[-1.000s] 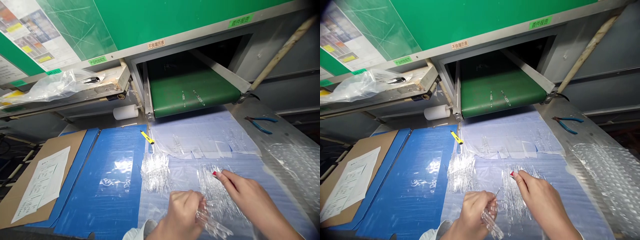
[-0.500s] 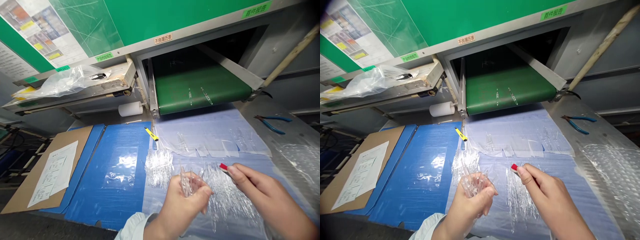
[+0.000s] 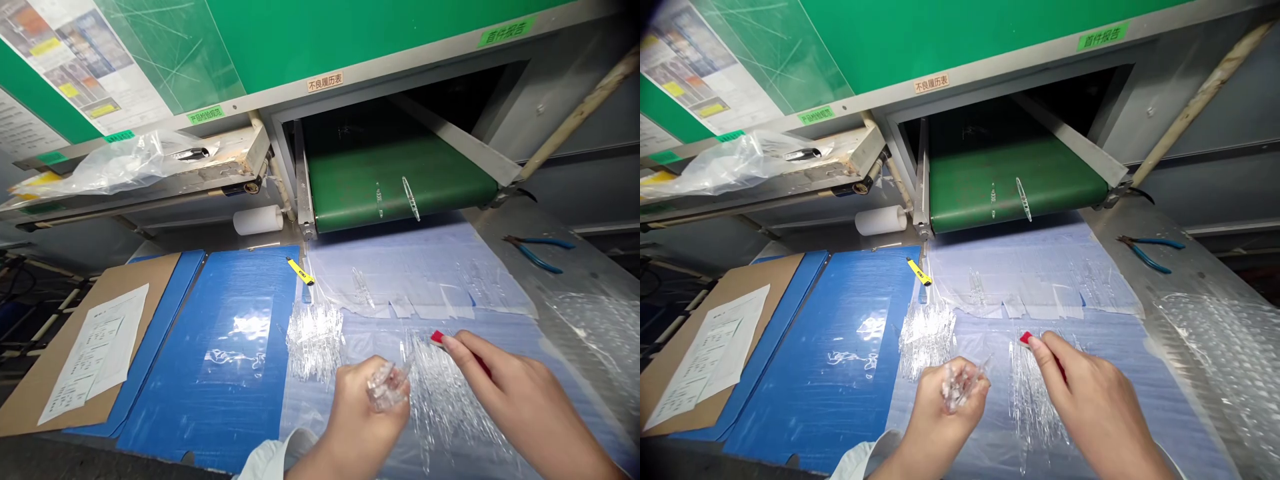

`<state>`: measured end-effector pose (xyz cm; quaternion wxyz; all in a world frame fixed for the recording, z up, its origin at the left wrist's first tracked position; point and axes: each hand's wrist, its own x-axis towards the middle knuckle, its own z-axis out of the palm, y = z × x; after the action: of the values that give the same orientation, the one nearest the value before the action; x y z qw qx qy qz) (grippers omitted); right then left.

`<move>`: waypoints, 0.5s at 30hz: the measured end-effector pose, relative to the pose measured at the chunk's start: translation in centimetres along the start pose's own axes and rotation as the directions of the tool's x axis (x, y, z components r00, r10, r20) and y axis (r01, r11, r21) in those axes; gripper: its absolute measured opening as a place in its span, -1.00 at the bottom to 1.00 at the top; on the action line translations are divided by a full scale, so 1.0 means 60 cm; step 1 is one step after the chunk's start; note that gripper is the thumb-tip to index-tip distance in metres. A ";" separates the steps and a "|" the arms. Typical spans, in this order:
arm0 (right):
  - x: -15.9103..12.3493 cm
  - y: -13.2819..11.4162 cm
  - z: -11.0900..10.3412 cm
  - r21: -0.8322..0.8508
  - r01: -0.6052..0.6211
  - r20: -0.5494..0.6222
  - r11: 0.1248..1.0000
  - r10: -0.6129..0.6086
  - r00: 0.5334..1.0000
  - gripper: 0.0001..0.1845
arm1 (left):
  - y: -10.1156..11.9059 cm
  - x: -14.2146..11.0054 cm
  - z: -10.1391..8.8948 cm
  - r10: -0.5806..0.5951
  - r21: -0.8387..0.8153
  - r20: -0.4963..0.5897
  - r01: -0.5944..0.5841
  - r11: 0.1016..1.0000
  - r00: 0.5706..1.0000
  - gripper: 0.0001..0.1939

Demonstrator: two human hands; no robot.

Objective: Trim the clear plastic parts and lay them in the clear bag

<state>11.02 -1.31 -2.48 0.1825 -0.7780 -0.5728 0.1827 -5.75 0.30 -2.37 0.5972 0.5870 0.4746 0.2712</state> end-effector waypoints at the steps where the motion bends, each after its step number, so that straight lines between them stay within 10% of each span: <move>1: -0.001 0.003 0.004 0.056 0.024 0.036 0.998 -0.026 0.999 -0.51 | -0.002 0.001 0.001 0.000 -0.015 0.016 0.001 1.000 1.000 -0.81; 7: 0.025 0.065 0.028 -0.133 -0.133 0.206 0.982 0.159 0.966 -0.54 | -0.015 0.005 0.008 -0.103 -0.341 0.111 0.135 0.930 0.989 -0.80; 11: 0.062 0.101 0.022 -0.139 -0.207 0.122 0.968 0.224 0.967 -0.53 | -0.055 0.003 0.023 -0.248 -0.671 0.328 0.410 0.617 0.911 -0.72; 15: 0.094 0.076 0.031 -0.283 -0.069 0.244 0.957 0.141 0.959 -0.66 | -0.100 -0.012 0.030 -0.196 -0.640 0.556 0.566 0.519 0.808 -0.68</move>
<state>15.44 2.96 -6.78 -0.0133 -0.7942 -0.5689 0.2132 -5.86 -2.12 -8.20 0.9225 0.1865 0.2883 0.1765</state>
